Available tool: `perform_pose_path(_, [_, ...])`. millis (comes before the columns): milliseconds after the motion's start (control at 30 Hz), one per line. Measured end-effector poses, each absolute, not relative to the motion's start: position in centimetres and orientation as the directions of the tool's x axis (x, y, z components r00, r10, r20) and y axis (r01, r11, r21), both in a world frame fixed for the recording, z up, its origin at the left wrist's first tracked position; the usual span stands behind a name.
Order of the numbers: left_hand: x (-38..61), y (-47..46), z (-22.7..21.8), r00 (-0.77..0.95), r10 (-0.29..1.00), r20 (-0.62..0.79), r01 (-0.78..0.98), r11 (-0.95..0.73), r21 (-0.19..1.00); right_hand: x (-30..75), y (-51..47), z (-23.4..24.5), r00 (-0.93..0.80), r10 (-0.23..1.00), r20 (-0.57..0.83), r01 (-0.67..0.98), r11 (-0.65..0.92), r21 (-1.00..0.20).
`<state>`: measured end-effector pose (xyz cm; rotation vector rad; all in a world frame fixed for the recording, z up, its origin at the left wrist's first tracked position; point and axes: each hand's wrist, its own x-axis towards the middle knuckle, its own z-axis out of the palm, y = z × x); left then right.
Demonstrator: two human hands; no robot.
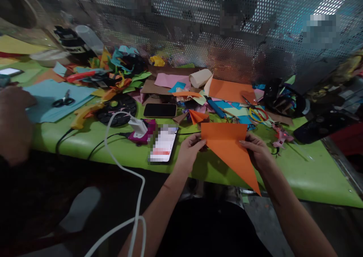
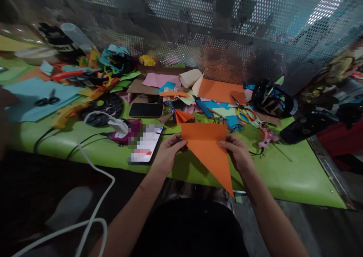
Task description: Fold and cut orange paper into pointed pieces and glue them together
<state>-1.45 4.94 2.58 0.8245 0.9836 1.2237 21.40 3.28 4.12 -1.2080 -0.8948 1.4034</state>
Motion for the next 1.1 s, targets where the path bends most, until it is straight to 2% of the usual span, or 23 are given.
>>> perform_pose_path(200, [-2.0, 5.0, 2.5, 0.106, 0.982, -0.157, -0.305, 0.182, 0.935, 21.9, 3.4, 3.6, 0.046, 0.981, -0.190, -0.161, -0.180, -0.970])
perform_pose_path(367, [-2.8, 5.4, 1.7, 0.167, 0.978, -0.121, -0.136, 0.144, 0.980, 22.2, 3.2, 2.7, -0.006, 0.984, -0.179, 0.014, -0.179, -0.984])
perform_pose_path(533, [-2.6, 6.3, 2.3, 0.201, 0.979, 0.017, 0.022, -0.022, 1.000, 21.8, 2.1, 2.9, -0.079, 0.955, -0.287, 0.109, -0.278, -0.954])
perform_pose_path(633, [-1.8, 6.2, 4.2, 0.126, 0.977, 0.172, 0.176, -0.192, 0.965, 21.5, 1.4, 2.8, 0.025, 0.969, -0.246, 0.077, -0.247, -0.966])
perform_pose_path(700, [-1.1, 5.2, 5.4, 0.056, 0.936, 0.347, 0.407, -0.339, 0.848, 21.4, 1.0, 2.4, 0.175, 0.968, -0.180, 0.019, -0.186, -0.982])
perform_pose_path(767, [-0.1, 3.3, 6.0, 0.103, 0.888, 0.448, 0.581, -0.419, 0.698, 21.4, 0.5, 2.1, 0.312, 0.940, -0.136, -0.045, -0.128, -0.991])
perform_pose_path(867, [1.5, 0.1, 5.3, 0.405, 0.817, 0.411, 0.647, -0.574, 0.502, 21.0, -0.5, 1.7, 0.387, 0.910, -0.150, -0.156, -0.095, -0.983])
perform_pose_path(933, [2.3, -1.3, 4.2, 0.519, 0.775, 0.360, 0.670, -0.631, 0.392, 20.5, -1.3, 1.6, 0.378, 0.910, -0.169, -0.209, -0.094, -0.973])
perform_pose_path(1000, [2.8, -1.8, 3.1, 0.546, 0.758, 0.358, 0.699, -0.647, 0.304, 19.8, -2.3, 1.7, 0.361, 0.918, -0.167, -0.231, -0.085, -0.969])
perform_pose_path(1100, [2.6, -1.1, 2.0, 0.545, 0.721, 0.428, 0.708, -0.669, 0.225, 19.6, -4.0, 1.9, 0.333, 0.930, -0.157, -0.204, -0.092, -0.975])
